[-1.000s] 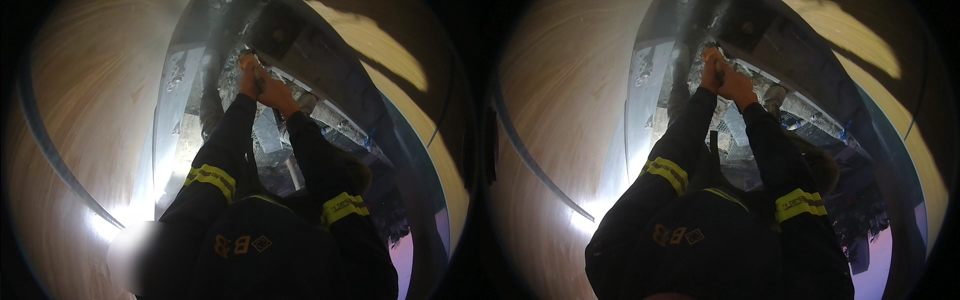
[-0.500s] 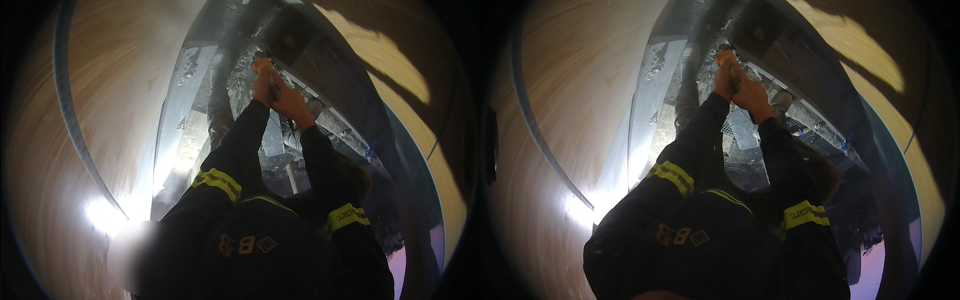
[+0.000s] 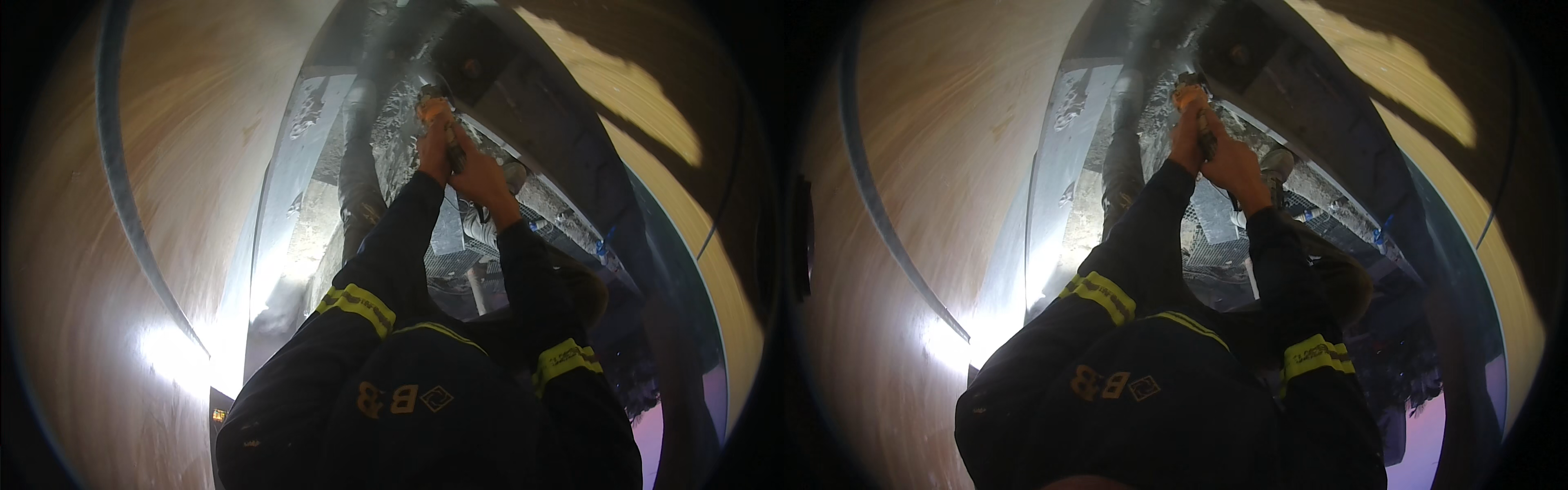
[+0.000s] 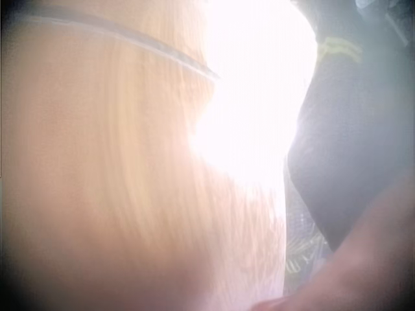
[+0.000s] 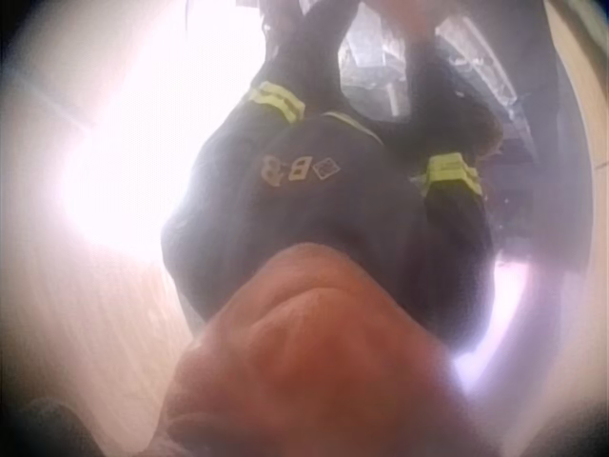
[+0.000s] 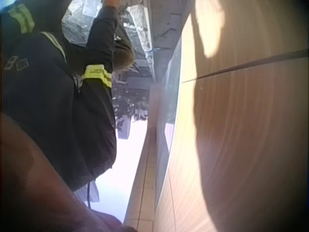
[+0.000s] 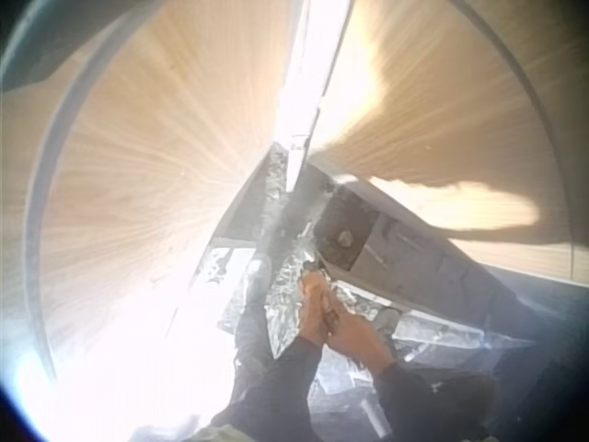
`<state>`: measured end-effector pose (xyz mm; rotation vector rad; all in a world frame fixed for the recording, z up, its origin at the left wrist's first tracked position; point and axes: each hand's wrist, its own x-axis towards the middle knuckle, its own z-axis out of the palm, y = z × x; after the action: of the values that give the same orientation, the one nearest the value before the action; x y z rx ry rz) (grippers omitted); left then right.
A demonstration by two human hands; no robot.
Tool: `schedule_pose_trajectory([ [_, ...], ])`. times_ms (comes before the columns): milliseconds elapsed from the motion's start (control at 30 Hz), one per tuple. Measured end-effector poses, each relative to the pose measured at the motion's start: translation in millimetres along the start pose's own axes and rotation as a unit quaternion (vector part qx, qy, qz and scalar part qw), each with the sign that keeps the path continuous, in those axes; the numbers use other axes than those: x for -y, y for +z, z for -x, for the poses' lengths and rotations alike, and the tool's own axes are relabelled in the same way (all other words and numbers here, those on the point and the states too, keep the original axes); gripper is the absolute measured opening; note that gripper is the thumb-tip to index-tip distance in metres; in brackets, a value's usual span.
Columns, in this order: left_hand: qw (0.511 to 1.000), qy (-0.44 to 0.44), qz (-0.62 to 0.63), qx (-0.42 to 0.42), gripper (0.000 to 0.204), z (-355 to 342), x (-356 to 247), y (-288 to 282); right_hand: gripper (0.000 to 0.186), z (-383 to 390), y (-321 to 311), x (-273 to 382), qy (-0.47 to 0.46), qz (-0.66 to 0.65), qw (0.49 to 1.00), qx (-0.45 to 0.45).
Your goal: The person uses a handheld cutting tool to cut through a concrete ceiling slab, creating a rectangular opening. After cutting, the person removes debris and climbs through the opening into the space above.
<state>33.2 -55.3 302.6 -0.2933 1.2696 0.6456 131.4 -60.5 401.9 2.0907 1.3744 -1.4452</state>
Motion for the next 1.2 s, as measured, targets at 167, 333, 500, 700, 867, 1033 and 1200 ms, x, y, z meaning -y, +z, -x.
schedule_pose_trajectory([
  [167, 0.999, -0.036, -0.026, -0.029, 0.05, -14.9, 2.4, 1.8, 0.106, -8.3, 2.3, -5.3, 0.005, 0.001, 1.0, -0.001],
  [333, 0.996, 0.038, -0.077, 0.01, 0.043, -50.8, 18.8, -28.8, 0.105, -21.1, 10.6, -4.6, -0.001, 0.005, 1.0, 0.008],
  [500, 0.997, -0.063, 0.032, -0.018, 0.04, -56.1, 14.2, -16.1, 0.103, -28.2, 12.1, -13.1, 0.001, -0.004, 1.0, 0.019],
  [700, 0.997, -0.066, 0.029, -0.015, 0.042, -57.0, 12.1, -17.1, 0.104, -35.5, 17.0, -14.5, 0.011, -0.004, 1.0, 0.011],
  [867, 0.997, -0.057, 0.036, -0.031, 0.044, -60.0, 14.8, -21.2, 0.102, -35.4, 14.5, -8.8, 0.016, 0.015, 0.999, 0.028],
  [1033, 0.999, -0.041, 0.031, 0.012, 0.047, -52.5, 17.3, -24.4, 0.102, -26.8, 10.4, -6.7, 0.012, 0.008, 1.0, 0.022],
  [1200, 1.0, -0.017, -0.005, 0.003, 0.052, -31.6, 15.2, -13.1, 0.102, -15.4, 5.5, -10.4, -0.001, 0.004, 1.0, 0.011],
])
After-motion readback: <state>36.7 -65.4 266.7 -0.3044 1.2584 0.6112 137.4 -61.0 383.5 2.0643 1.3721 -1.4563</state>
